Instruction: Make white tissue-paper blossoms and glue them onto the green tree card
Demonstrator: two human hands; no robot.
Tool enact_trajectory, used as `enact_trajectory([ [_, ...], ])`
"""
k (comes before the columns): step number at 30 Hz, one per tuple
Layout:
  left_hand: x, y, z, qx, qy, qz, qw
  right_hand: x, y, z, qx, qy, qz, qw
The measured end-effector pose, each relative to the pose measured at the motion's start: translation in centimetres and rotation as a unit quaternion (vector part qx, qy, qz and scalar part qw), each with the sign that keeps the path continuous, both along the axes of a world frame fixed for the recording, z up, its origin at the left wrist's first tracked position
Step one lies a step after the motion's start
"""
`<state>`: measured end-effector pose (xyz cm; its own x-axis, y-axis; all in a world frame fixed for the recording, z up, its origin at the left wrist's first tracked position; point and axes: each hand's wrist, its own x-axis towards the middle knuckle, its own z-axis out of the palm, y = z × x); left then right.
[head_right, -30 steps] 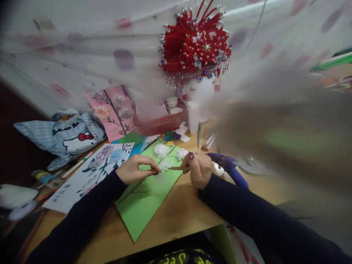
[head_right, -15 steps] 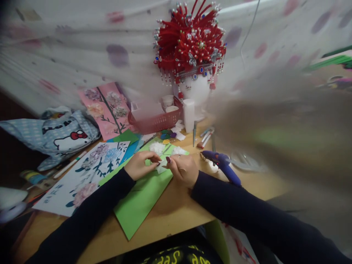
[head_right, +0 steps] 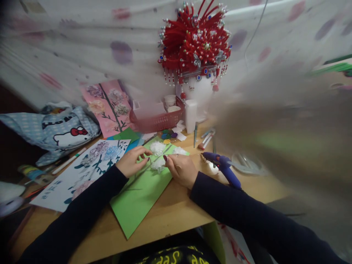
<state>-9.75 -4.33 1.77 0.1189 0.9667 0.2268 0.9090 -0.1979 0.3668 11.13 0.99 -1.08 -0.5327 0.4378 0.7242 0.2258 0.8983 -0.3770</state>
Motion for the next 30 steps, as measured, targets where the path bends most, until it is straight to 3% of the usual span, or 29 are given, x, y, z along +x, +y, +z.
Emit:
enact_trajectory([
  [4,-1.7,-0.9,-1.7,-0.014,0.079,0.014,0.997,-0.2,0.1,-0.1,-0.011,-0.014,0.002,1.0],
  [10,-2.1,-1.4,-3.9,-0.022,0.136,0.007,0.99,-0.7,0.3,-0.5,-0.027,-0.018,0.003,0.999],
  [16,-2.0,-1.6,-3.9,-0.027,0.138,0.007,0.99,-1.1,0.3,-0.6,0.023,-0.036,0.008,0.999],
  [22,-1.6,-1.9,-3.9,-0.021,0.141,0.013,0.99,-1.0,0.5,-0.7,-0.047,0.02,-0.003,0.999],
  [30,-1.4,-1.6,-3.7,-0.034,0.141,0.009,0.989,1.3,0.3,-0.1,-0.023,0.087,-0.058,0.994],
])
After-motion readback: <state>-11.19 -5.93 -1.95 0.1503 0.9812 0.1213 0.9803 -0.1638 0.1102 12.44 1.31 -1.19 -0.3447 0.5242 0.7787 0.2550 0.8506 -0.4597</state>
